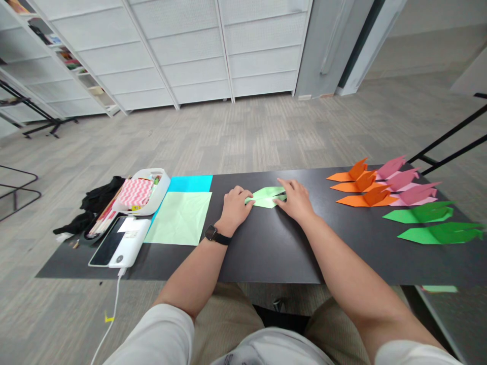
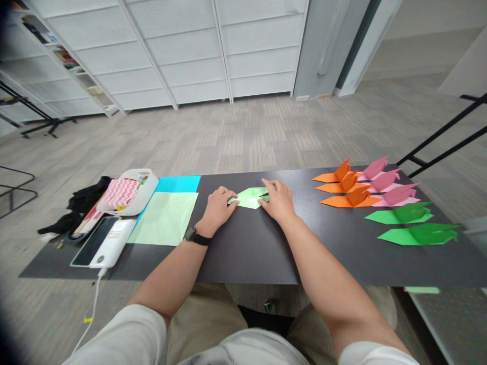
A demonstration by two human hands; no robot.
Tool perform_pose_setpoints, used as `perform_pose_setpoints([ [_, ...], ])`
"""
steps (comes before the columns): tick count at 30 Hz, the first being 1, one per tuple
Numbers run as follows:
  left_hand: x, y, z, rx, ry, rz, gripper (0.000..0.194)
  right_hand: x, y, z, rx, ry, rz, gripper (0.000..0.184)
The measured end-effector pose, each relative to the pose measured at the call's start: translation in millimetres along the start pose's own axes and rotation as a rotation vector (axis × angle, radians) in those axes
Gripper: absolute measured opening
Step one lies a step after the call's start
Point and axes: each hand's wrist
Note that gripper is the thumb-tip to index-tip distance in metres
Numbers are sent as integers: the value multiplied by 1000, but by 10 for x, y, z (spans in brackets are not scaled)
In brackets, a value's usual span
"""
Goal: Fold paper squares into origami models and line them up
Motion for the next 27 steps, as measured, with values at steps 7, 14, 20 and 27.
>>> perform_pose_setpoints([
  [7, 279, 192, -66, -3, 79, 326, 24, -9, 8, 28, 9, 13, 34, 83],
  [14, 331, 283, 93, -199, 91, 393, 35, -16, 12, 23, 7, 22, 62, 91],
  [20, 287, 268, 119, -244, 63, 358, 38, -30, 17, 3, 7, 11, 73, 93],
  [27, 323, 280, 130, -245, 57, 344, 42, -48, 31, 35, -41, 44, 153, 115],
])
Point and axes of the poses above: each hand's wrist, its own y-axis away from the middle knuckle, its own z-axis out of the palm, x = y × z, and after that the axes turned 6 degrees about -z, right-handed
